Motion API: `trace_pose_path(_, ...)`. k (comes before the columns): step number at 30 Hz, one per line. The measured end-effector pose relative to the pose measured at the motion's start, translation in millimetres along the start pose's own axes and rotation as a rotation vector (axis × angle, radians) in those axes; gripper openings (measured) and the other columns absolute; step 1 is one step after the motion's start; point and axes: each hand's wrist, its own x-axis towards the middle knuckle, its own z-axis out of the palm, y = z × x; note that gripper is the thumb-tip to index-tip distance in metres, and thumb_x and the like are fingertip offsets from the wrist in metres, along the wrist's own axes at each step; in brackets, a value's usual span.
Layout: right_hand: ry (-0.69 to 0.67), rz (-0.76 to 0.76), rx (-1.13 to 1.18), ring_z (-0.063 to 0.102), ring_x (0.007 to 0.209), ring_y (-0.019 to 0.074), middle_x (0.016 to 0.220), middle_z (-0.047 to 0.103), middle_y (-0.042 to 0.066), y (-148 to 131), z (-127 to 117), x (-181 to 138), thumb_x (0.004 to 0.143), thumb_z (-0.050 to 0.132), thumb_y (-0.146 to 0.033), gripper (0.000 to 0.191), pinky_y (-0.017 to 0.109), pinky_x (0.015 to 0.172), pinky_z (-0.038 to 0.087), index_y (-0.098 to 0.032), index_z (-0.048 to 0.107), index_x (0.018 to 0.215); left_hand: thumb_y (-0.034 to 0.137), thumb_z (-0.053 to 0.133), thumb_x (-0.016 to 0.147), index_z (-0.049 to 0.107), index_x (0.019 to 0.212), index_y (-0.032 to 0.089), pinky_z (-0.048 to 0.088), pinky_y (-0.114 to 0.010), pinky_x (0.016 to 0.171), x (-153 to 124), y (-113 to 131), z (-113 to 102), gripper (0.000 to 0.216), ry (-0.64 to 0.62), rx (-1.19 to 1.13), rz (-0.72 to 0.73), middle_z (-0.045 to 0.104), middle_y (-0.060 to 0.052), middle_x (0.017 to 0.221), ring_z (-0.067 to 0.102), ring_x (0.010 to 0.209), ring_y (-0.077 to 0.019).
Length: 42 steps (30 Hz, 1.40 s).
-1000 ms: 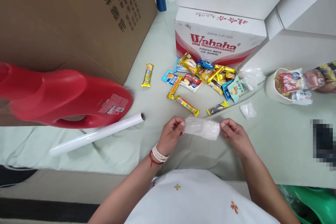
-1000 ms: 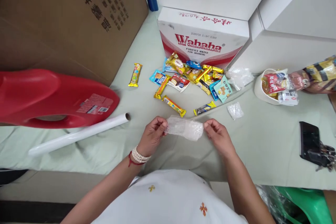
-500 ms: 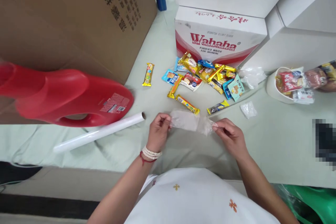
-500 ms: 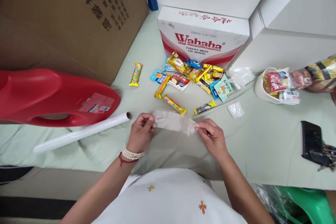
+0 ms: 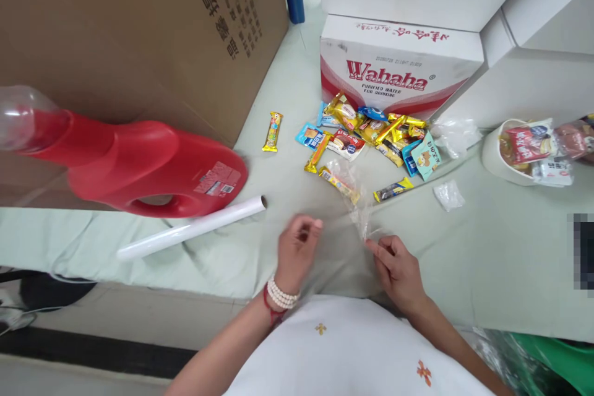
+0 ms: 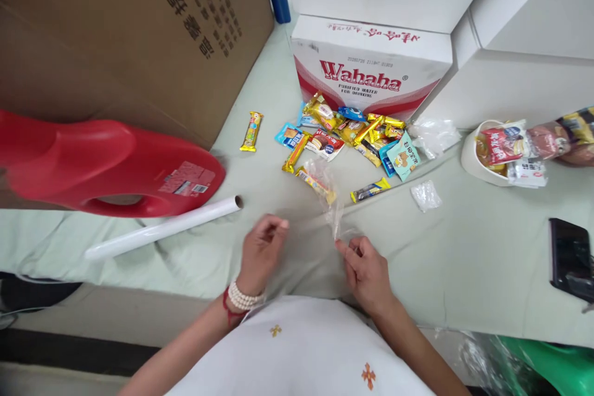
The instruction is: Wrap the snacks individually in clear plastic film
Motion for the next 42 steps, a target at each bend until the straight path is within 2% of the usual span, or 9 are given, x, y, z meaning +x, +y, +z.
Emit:
trace_pose_path(4, -0.087, 0.005, -0.082, 0.057, 0.065, 0.0161, 0.09, 0.066, 0.006, -7.5, 11.5, -3.8, 0.098, 0.046, -0.023, 0.038, 0.026, 0.056, 0.047, -0.031, 0.076, 0.12, 0.047, 0.068, 0.087, 0.068, 0.087, 0.019, 0.047, -0.026, 0.065, -16.1, 3.7, 32.2, 0.028, -0.321, -0.021, -0.013, 0.066, -0.003, 0.084, 0.059, 0.073, -0.0152)
trace_pose_path(9, -0.144, -0.024, 0.158, 0.064, 0.075, 0.0174, 0.093, 0.067, 0.007, -17.6, 1.2, 0.2, 0.101, 0.051, -0.026, 0.031, 0.027, 0.064, 0.053, -0.028, 0.074, 0.122, 0.04, 0.067, 0.085, 0.069, 0.081, 0.017, 0.046, -0.028, 0.066, -2.2, -6.7, 56.4, 0.023, -0.385, -0.157, -0.136, 0.064, -0.002, 0.075, 0.056, 0.068, -0.0147)
trace_pose_path(14, 0.124, 0.227, 0.263, 0.052, 0.058, 0.0112, 0.106, 0.066, 0.007, -10.7, -16.4, 18.5, 0.096, 0.066, -0.037, 0.027, 0.027, 0.057, 0.048, -0.025, 0.073, 0.119, 0.049, 0.07, 0.084, 0.069, 0.084, 0.016, 0.042, -0.026, 0.062, 0.4, -13.2, 55.1, 0.033, -0.375, -0.253, -0.192, 0.06, 0.001, 0.069, 0.049, 0.063, -0.0122)
trace_pose_path(21, -0.057, 0.3, 0.457, 0.053, 0.066, 0.0148, 0.072, 0.06, 0.001, -4.8, -4.8, 53.0, 0.094, 0.066, -0.043, 0.026, 0.026, 0.062, 0.041, -0.022, 0.075, 0.084, 0.035, 0.086, 0.066, 0.071, 0.088, 0.015, 0.046, -0.027, 0.071, 6.0, -5.6, 47.9, 0.033, -0.468, -0.344, -0.277, 0.067, -0.001, 0.079, 0.057, 0.073, -0.0139)
trace_pose_path(28, 0.095, 0.753, 0.885, 0.032, 0.05, 0.0088, 0.066, 0.049, -0.004, -5.0, -0.1, 35.2, 0.084, 0.073, -0.058, 0.039, 0.023, 0.046, 0.024, -0.02, 0.063, 0.087, 0.032, 0.087, 0.063, 0.067, 0.078, 0.016, 0.048, -0.026, 0.069, 16.3, -4.1, 37.2, 0.03, -0.283, -0.588, -0.456, 0.066, 0.001, 0.073, 0.059, 0.068, -0.0122)
trace_pose_path(34, 0.21, 0.841, 0.843, 0.032, 0.052, 0.0093, 0.069, 0.047, -0.004, 5.4, -6.5, 18.7, 0.082, 0.074, -0.058, 0.04, 0.024, 0.047, 0.024, -0.021, 0.061, 0.089, 0.024, 0.08, 0.063, 0.063, 0.076, 0.017, 0.046, -0.022, 0.064, 14.0, 5.9, 41.7, 0.023, -0.228, -0.684, -0.498, 0.064, 0.002, 0.074, 0.058, 0.066, -0.0097)
trace_pose_path(36, 0.13, 0.848, 0.808, 0.031, 0.051, 0.0091, 0.07, 0.05, -0.003, 10.1, -13.8, 17.6, 0.082, 0.073, -0.059, 0.04, 0.024, 0.046, 0.025, -0.021, 0.061, 0.088, 0.022, 0.073, 0.063, 0.06, 0.076, 0.018, 0.043, -0.021, 0.059, 14.4, 8.8, 43.9, 0.019, -0.184, -0.707, -0.528, 0.061, 0.004, 0.072, 0.054, 0.061, -0.0081)
trace_pose_path(40, -0.265, 0.663, 0.608, 0.052, 0.064, 0.015, 0.077, 0.062, 0.003, 17.7, -34.5, 21.1, 0.087, 0.067, -0.059, 0.039, 0.027, 0.058, 0.042, -0.02, 0.067, 0.087, 0.022, 0.059, 0.061, 0.059, 0.076, 0.019, 0.029, -0.02, 0.048, 14.3, 9.0, 46.5, 0.015, -0.061, -0.644, -0.574, 0.052, 0.006, 0.066, 0.041, 0.053, -0.007)
trace_pose_path(42, -0.258, 0.554, 0.483, 0.062, 0.084, 0.0204, 0.094, 0.068, 0.007, 15.8, -41.2, 28.3, 0.088, 0.066, -0.056, 0.038, 0.031, 0.072, 0.05, -0.021, 0.071, 0.101, 0.023, 0.056, 0.064, 0.06, 0.076, 0.019, 0.027, -0.02, 0.048, 11.1, 6.9, 48.1, 0.013, -0.014, -0.566, -0.523, 0.049, 0.006, 0.065, 0.038, 0.054, -0.0076)
